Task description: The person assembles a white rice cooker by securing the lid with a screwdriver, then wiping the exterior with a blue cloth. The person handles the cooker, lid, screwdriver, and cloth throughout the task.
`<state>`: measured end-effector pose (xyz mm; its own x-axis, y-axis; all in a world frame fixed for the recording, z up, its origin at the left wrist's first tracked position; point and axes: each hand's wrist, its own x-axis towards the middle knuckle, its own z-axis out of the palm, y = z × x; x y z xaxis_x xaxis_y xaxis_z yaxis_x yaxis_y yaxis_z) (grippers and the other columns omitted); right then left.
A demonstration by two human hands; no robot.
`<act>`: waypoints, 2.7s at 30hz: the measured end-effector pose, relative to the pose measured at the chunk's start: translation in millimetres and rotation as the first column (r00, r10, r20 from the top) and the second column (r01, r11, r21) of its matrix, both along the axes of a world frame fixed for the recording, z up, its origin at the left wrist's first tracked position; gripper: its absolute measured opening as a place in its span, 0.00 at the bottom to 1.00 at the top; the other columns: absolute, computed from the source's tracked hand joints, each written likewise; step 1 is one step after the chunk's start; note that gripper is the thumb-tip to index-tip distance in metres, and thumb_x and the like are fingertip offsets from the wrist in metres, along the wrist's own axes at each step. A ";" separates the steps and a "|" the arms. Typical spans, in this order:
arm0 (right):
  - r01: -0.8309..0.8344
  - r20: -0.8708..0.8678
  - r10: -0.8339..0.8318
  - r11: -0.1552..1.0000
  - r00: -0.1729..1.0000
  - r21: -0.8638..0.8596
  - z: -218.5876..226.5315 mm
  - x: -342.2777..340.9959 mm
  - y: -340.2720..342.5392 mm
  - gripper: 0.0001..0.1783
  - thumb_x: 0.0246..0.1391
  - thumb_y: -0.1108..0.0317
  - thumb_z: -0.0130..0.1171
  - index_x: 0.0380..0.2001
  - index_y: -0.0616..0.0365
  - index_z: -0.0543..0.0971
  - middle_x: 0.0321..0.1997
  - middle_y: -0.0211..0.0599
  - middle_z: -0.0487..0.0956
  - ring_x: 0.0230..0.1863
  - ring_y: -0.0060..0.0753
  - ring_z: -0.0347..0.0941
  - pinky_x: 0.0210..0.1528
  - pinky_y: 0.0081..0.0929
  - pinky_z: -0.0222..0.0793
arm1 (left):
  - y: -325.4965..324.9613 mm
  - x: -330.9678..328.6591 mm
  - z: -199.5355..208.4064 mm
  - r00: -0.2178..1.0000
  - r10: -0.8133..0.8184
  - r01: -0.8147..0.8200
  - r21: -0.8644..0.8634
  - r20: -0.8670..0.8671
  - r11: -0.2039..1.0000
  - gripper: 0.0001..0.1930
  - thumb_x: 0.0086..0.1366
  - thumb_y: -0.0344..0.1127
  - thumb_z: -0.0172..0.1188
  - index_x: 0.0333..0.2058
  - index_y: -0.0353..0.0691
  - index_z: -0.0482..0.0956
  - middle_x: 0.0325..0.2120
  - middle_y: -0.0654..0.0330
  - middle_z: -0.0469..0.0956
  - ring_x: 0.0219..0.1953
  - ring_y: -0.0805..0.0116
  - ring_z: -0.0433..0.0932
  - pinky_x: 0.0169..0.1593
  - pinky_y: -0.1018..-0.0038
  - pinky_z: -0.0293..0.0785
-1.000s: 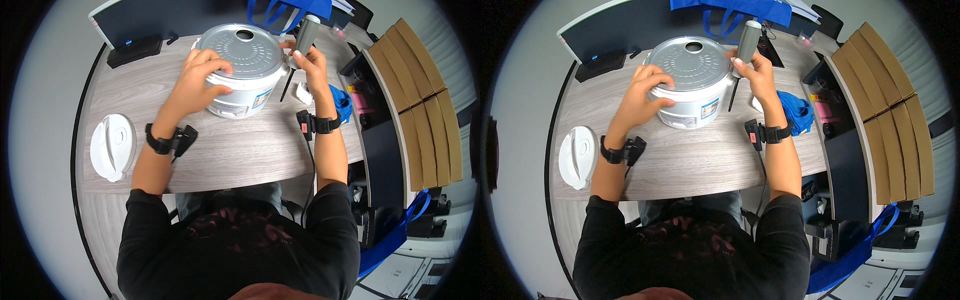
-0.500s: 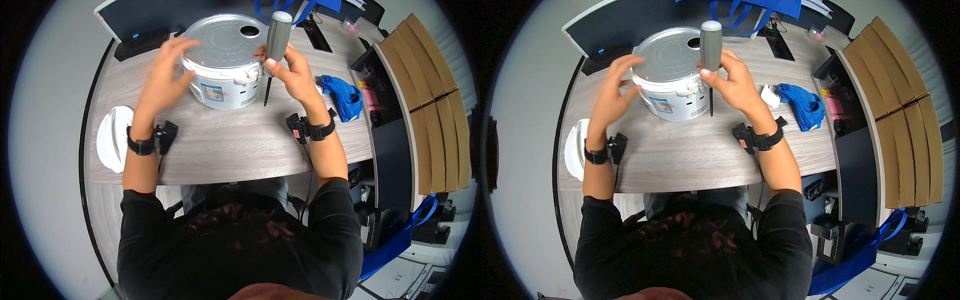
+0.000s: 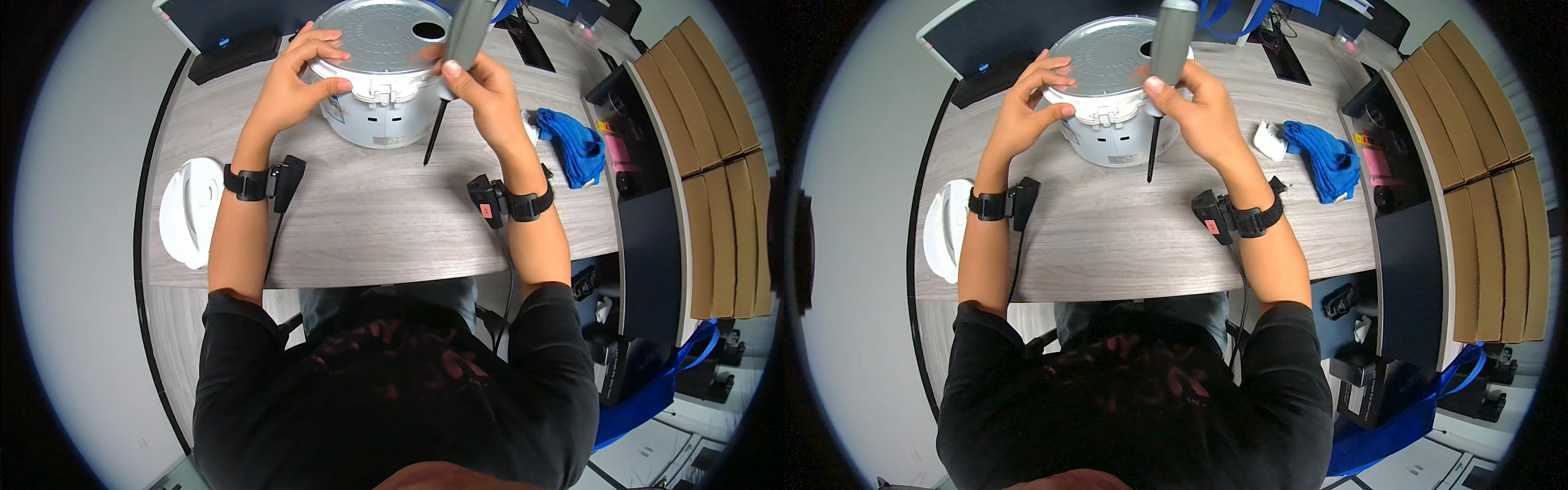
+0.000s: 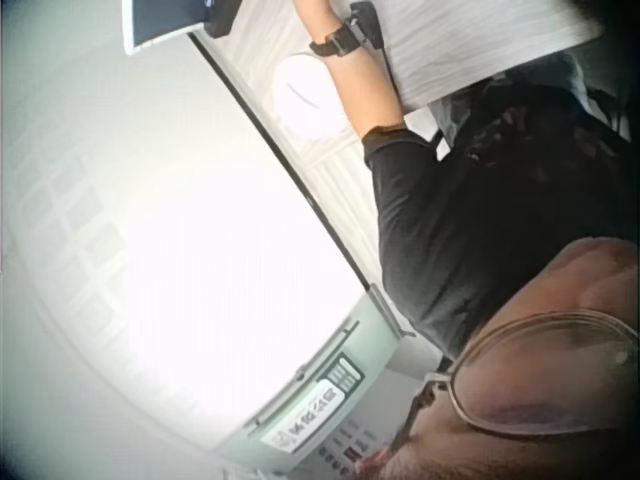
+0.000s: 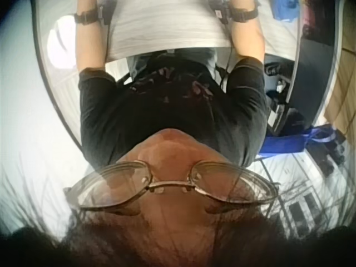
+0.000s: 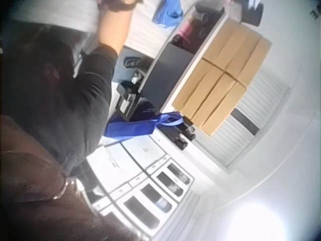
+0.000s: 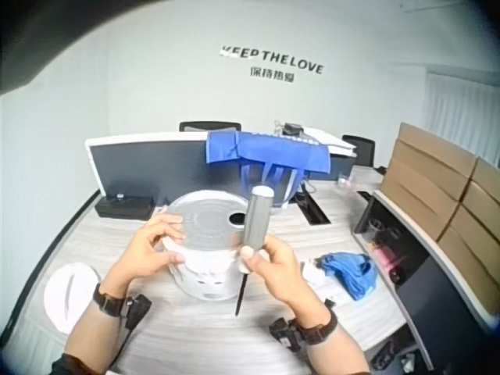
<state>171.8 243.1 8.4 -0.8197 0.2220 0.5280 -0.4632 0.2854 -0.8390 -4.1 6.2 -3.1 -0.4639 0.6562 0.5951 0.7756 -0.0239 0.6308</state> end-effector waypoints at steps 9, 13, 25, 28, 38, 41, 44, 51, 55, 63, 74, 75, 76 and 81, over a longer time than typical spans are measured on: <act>0.280 0.361 -0.254 0.960 0.897 -0.022 -19.3 -8.2 46.0 0.19 0.59 0.54 0.66 0.31 0.64 0.83 0.24 0.30 0.78 0.25 0.20 0.71 0.30 0.21 0.69 | 0.1 36.3 8.6 0.965 0.241 -0.240 0.022 -0.098 0.970 0.19 0.54 0.41 0.75 0.45 0.49 0.86 0.64 0.50 0.69 0.68 0.47 0.64 0.67 0.52 0.63; 0.332 0.540 -0.322 0.940 0.777 0.082 -46.8 -24.7 58.9 0.20 0.55 0.57 0.70 0.34 0.67 0.83 0.27 0.36 0.80 0.24 0.25 0.74 0.29 0.23 0.73 | 8.6 59.2 13.5 0.959 0.228 -0.224 0.046 -0.167 0.974 0.20 0.53 0.39 0.75 0.46 0.47 0.85 0.64 0.49 0.68 0.66 0.49 0.65 0.63 0.55 0.67; 0.360 0.682 -0.548 0.835 0.484 0.416 -98.7 -66.1 84.0 0.20 0.46 0.57 0.77 0.27 0.66 0.84 0.22 0.41 0.82 0.19 0.33 0.78 0.25 0.31 0.73 | 15.5 47.4 -7.5 0.922 0.269 -0.255 0.087 -0.277 0.963 0.26 0.47 0.51 0.80 0.45 0.54 0.87 0.64 0.43 0.67 0.72 0.39 0.55 0.54 0.55 0.78; 0.336 0.727 -0.527 0.847 0.440 0.411 -100.6 -71.7 84.4 0.21 0.44 0.56 0.78 0.23 0.65 0.84 0.20 0.40 0.81 0.19 0.33 0.77 0.24 0.30 0.73 | 16.4 46.9 -10.3 0.923 0.274 -0.260 0.090 -0.271 0.962 0.26 0.47 0.51 0.80 0.46 0.54 0.87 0.64 0.43 0.67 0.72 0.39 0.54 0.61 0.50 0.71; 0.337 0.721 -0.519 0.853 0.459 0.400 -99.7 -64.8 77.0 0.25 0.46 0.50 0.75 0.16 0.62 0.82 0.17 0.38 0.81 0.17 0.33 0.77 0.26 0.29 0.73 | 19.8 63.5 -3.9 0.891 0.342 -0.317 0.130 -0.300 0.939 0.23 0.51 0.40 0.78 0.47 0.48 0.85 0.62 0.46 0.69 0.68 0.44 0.62 0.64 0.53 0.68; 0.386 0.690 -0.553 0.829 0.467 0.404 -92.9 -45.6 79.7 0.24 0.48 0.49 0.73 0.28 0.64 0.84 0.23 0.42 0.84 0.24 0.39 0.81 0.31 0.32 0.75 | 21.6 88.4 9.7 0.871 0.347 -0.286 0.216 -0.346 0.934 0.17 0.54 0.33 0.75 0.44 0.44 0.85 0.56 0.50 0.75 0.58 0.53 0.74 0.55 0.62 0.74; 0.431 0.376 -0.779 0.602 0.502 0.672 -87.7 -9.6 93.9 0.24 0.50 0.51 0.71 0.36 0.64 0.84 0.35 0.49 0.86 0.37 0.46 0.84 0.38 0.38 0.78 | 21.3 118.3 10.7 0.959 0.137 -0.102 0.151 -0.248 0.983 0.12 0.57 0.29 0.71 0.41 0.41 0.85 0.44 0.54 0.82 0.45 0.61 0.80 0.46 0.68 0.75; 0.369 0.315 -0.888 0.431 0.335 0.823 -86.6 30.6 111.3 0.32 0.49 0.46 0.71 0.48 0.61 0.80 0.47 0.52 0.83 0.49 0.54 0.81 0.47 0.45 0.78 | 67.3 147.6 -7.5 0.991 -0.137 0.135 -0.183 0.002 0.974 0.08 0.58 0.31 0.69 0.35 0.36 0.83 0.29 0.56 0.83 0.33 0.62 0.82 0.38 0.70 0.76; 0.280 0.333 -0.892 0.419 0.307 0.864 -93.4 23.2 108.9 0.34 0.49 0.43 0.70 0.51 0.56 0.81 0.51 0.51 0.82 0.50 0.52 0.81 0.48 0.45 0.79 | 85.7 140.2 -31.0 0.989 -0.114 0.083 -0.292 -0.089 0.953 0.09 0.58 0.34 0.69 0.36 0.38 0.84 0.30 0.54 0.84 0.35 0.57 0.83 0.39 0.66 0.76; 0.247 0.238 -0.878 0.361 0.416 0.899 -84.1 23.9 101.9 0.12 0.47 0.72 0.59 0.36 0.62 0.86 0.39 0.54 0.85 0.42 0.56 0.84 0.44 0.44 0.81 | 77.3 136.1 -30.9 0.993 -0.106 0.084 -0.352 -0.044 0.932 0.10 0.58 0.32 0.70 0.37 0.36 0.84 0.32 0.53 0.84 0.36 0.59 0.83 0.41 0.68 0.78; 0.158 0.250 -0.229 0.949 0.941 0.273 -7.7 62.0 33.3 0.11 0.47 0.71 0.71 0.37 0.58 0.87 0.25 0.33 0.83 0.26 0.26 0.77 0.31 0.25 0.73 | 9.1 99.8 -11.0 0.968 0.001 0.056 -0.219 0.251 0.974 0.11 0.59 0.30 0.71 0.41 0.37 0.85 0.32 0.61 0.85 0.37 0.72 0.81 0.44 0.73 0.77; 0.119 0.223 -0.193 0.944 0.956 0.306 -2.5 63.5 23.8 0.10 0.48 0.72 0.71 0.36 0.58 0.86 0.25 0.32 0.83 0.26 0.24 0.76 0.31 0.23 0.72 | 1.7 93.1 -10.7 0.959 0.005 0.053 -0.195 0.282 0.979 0.11 0.59 0.28 0.70 0.42 0.39 0.85 0.34 0.63 0.85 0.38 0.75 0.80 0.44 0.76 0.76; 0.083 0.195 -0.155 0.938 0.969 0.337 3.0 63.2 13.1 0.10 0.48 0.73 0.71 0.36 0.58 0.86 0.26 0.31 0.82 0.26 0.22 0.75 0.30 0.22 0.71 | -3.5 88.9 -7.5 0.961 0.006 0.048 -0.188 0.278 0.981 0.12 0.59 0.28 0.71 0.42 0.39 0.85 0.35 0.64 0.85 0.38 0.76 0.80 0.44 0.77 0.75; -0.037 0.012 0.035 0.892 0.999 0.451 6.7 42.7 -13.4 0.08 0.50 0.78 0.68 0.35 0.59 0.85 0.31 0.31 0.82 0.29 0.23 0.76 0.30 0.21 0.70 | -23.1 80.1 18.3 0.978 -0.076 0.103 -0.137 0.195 0.985 0.19 0.50 0.26 0.76 0.43 0.42 0.85 0.37 0.65 0.85 0.38 0.75 0.79 0.43 0.78 0.73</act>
